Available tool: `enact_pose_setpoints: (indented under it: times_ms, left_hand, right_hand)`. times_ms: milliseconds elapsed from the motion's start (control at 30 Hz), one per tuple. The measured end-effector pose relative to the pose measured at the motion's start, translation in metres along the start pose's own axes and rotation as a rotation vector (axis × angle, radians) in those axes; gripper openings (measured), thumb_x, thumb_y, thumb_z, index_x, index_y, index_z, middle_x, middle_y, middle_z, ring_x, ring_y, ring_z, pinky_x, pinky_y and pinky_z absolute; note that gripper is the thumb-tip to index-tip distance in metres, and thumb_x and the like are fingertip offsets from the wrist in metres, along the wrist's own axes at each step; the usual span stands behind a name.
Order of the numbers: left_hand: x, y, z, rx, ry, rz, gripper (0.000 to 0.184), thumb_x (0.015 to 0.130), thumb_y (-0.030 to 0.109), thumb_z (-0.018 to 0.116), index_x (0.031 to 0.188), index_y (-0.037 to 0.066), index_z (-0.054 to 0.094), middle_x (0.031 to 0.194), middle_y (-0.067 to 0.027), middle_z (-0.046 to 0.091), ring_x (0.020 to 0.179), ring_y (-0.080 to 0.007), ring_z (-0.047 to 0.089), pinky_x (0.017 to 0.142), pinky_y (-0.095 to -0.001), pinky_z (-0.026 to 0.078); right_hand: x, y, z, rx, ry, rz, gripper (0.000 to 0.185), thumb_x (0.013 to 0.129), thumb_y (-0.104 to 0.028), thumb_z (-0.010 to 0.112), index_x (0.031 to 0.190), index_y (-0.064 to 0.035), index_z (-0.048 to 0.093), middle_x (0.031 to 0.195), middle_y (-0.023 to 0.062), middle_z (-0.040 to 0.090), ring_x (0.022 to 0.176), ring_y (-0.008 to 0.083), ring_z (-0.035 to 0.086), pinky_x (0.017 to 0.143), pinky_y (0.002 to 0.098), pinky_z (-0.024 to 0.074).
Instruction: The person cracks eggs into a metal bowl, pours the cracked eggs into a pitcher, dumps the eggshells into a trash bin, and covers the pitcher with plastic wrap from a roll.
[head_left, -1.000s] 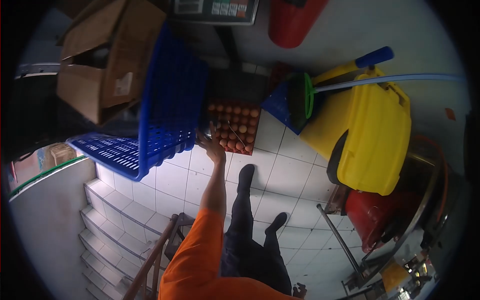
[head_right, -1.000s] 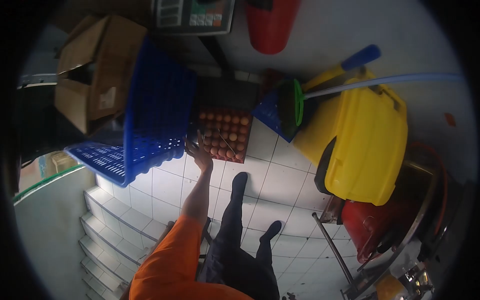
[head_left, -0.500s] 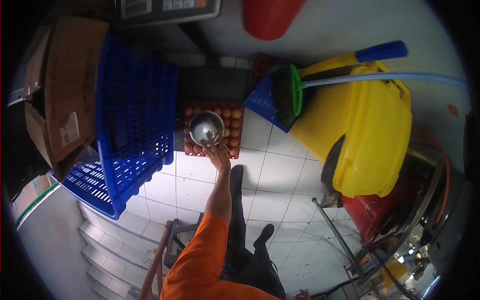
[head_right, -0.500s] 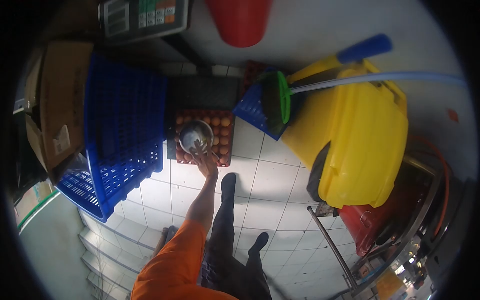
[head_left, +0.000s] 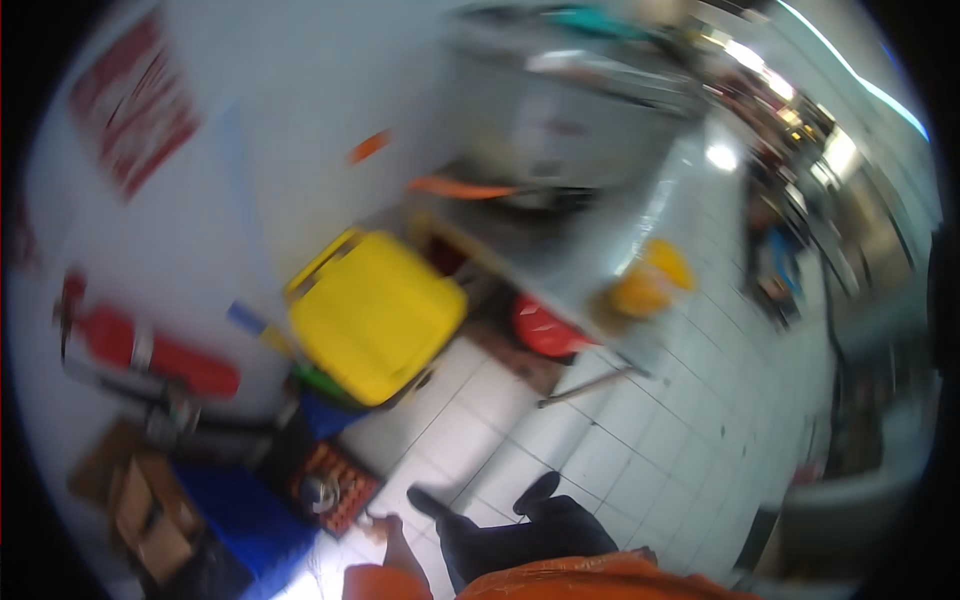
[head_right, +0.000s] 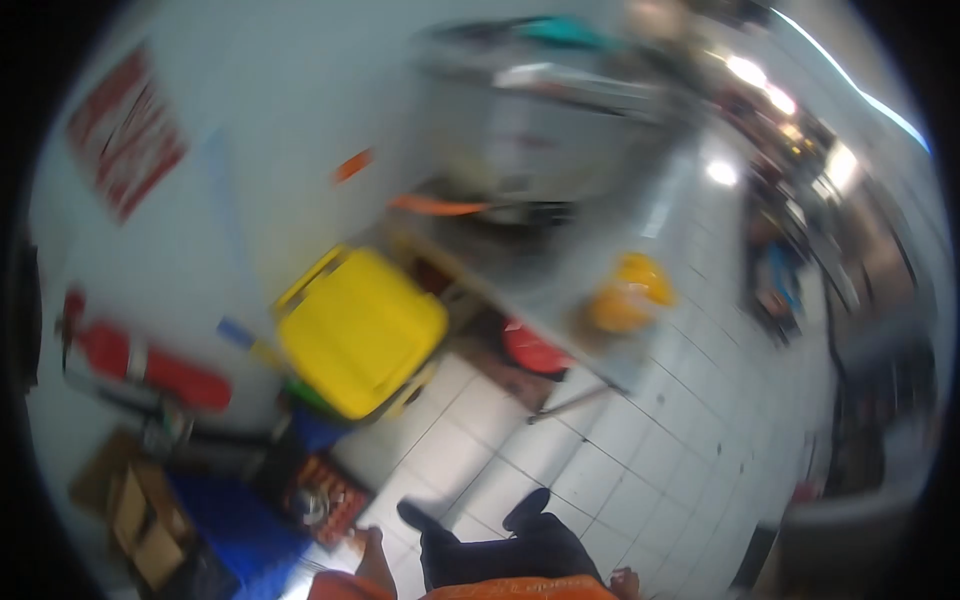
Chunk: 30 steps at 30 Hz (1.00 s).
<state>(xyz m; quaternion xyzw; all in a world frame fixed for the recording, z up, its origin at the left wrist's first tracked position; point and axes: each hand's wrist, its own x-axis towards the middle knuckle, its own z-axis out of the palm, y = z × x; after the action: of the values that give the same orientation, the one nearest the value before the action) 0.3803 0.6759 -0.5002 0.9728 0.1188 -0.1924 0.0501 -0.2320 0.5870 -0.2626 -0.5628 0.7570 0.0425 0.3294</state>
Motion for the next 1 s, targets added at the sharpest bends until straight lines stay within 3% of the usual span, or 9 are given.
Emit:
enact_pose_setpoints:
  times_ms: [100,300,433,633,700,733,800,833,1000]
  left_hand:
    - [-0.081,0.042,-0.005,0.113,0.012,0.053,0.042,0.085,0.036,0.057,0.119,0.012,0.054,0.131,-0.0176,0.05,0.137,-0.0483,0.019,0.1,-0.0718,0.024]
    - [-0.279,0.205,0.002,0.294,-0.987,0.959,0.041,0.089,0.033,0.053,0.126,0.015,0.052,0.132,-0.0123,0.05,0.126,-0.037,0.034,0.098,-0.064,0.031]
    - [-0.486,0.263,0.026,0.579,-1.254,1.233,0.041,0.092,0.031,0.05,0.13,0.016,0.05,0.133,-0.0087,0.051,0.119,-0.0296,0.045,0.098,-0.0589,0.035]
    - [-0.748,0.267,0.016,1.154,-1.406,1.617,0.054,0.092,0.04,0.051,0.139,0.014,0.044,0.138,-0.0117,0.049,0.128,-0.0265,0.044,0.1,-0.0365,0.041]
    - [-0.803,0.25,0.058,1.546,-1.909,1.559,0.045,0.09,0.039,0.06,0.132,0.024,0.056,0.141,-0.0094,0.045,0.131,-0.0242,0.041,0.108,-0.0385,0.032]
    - [-0.837,0.238,0.051,1.594,-1.903,1.551,0.045,0.09,0.039,0.06,0.132,0.024,0.056,0.141,-0.0094,0.045,0.131,-0.0242,0.041,0.108,-0.0385,0.032]
    - [-0.91,0.218,0.024,1.815,-1.289,2.238,0.044,0.09,0.042,0.062,0.13,0.025,0.057,0.143,-0.0114,0.042,0.136,-0.0259,0.036,0.109,-0.0385,0.031]
    - [-0.931,0.222,0.064,1.767,-1.598,2.112,0.047,0.089,0.043,0.062,0.132,0.024,0.056,0.144,-0.0128,0.041,0.136,-0.0287,0.035,0.11,-0.04,0.03]
    - [-1.088,0.196,0.145,2.462,-1.309,1.91,0.059,0.087,0.053,0.059,0.138,0.027,0.048,0.147,-0.0131,0.037,0.137,-0.0303,0.033,0.111,-0.0408,0.028]
  right_hand:
    - [-0.008,0.108,0.052,0.279,0.199,0.305,0.032,0.079,-0.029,0.061,0.098,-0.0036,0.062,0.093,0.0217,0.066,0.09,0.0391,0.063,0.079,0.0449,0.0514]
    - [-0.065,0.161,0.099,0.695,0.199,0.745,0.027,0.085,-0.019,0.049,0.066,-0.0031,0.06,0.064,0.0149,0.062,0.052,0.0232,0.061,0.05,0.0387,0.0504]
    - [-0.075,0.132,0.067,1.599,0.47,0.984,0.039,0.085,-0.036,0.062,0.116,-0.0139,0.053,0.093,0.0106,0.066,0.066,0.0202,0.061,0.054,0.037,0.0525]
    - [-0.059,0.128,-0.046,1.471,0.07,0.794,0.064,0.082,-0.051,0.063,0.134,-0.0186,0.043,0.123,0.0114,0.058,0.098,0.03,0.062,0.08,0.0478,0.0522]
    - [-0.052,0.15,-0.086,1.53,0.017,0.704,0.067,0.081,-0.053,0.063,0.136,-0.022,0.041,0.132,0.0115,0.05,0.11,0.0322,0.056,0.086,0.0497,0.049]
    - [-0.049,0.165,-0.099,1.539,-0.043,0.586,0.07,0.079,-0.056,0.063,0.138,-0.0253,0.039,0.142,0.0117,0.041,0.121,0.0344,0.049,0.092,0.0517,0.0458]
    - [-0.034,0.207,-0.104,1.612,-0.12,0.522,0.075,0.076,-0.06,0.063,0.14,-0.031,0.036,0.148,0.0102,0.032,0.125,0.0348,0.045,0.093,0.0516,0.0454]
    - [-0.029,0.224,-0.111,1.623,-0.12,0.541,0.078,0.074,-0.062,0.064,0.14,-0.0317,0.036,0.147,0.01,0.033,0.126,0.0354,0.045,0.094,0.0521,0.0449]
    - [-0.034,0.285,-0.165,1.659,-0.007,0.733,0.08,0.072,-0.066,0.065,0.14,-0.036,0.035,0.148,0.0106,0.033,0.122,0.0372,0.049,0.091,0.0512,0.0478]
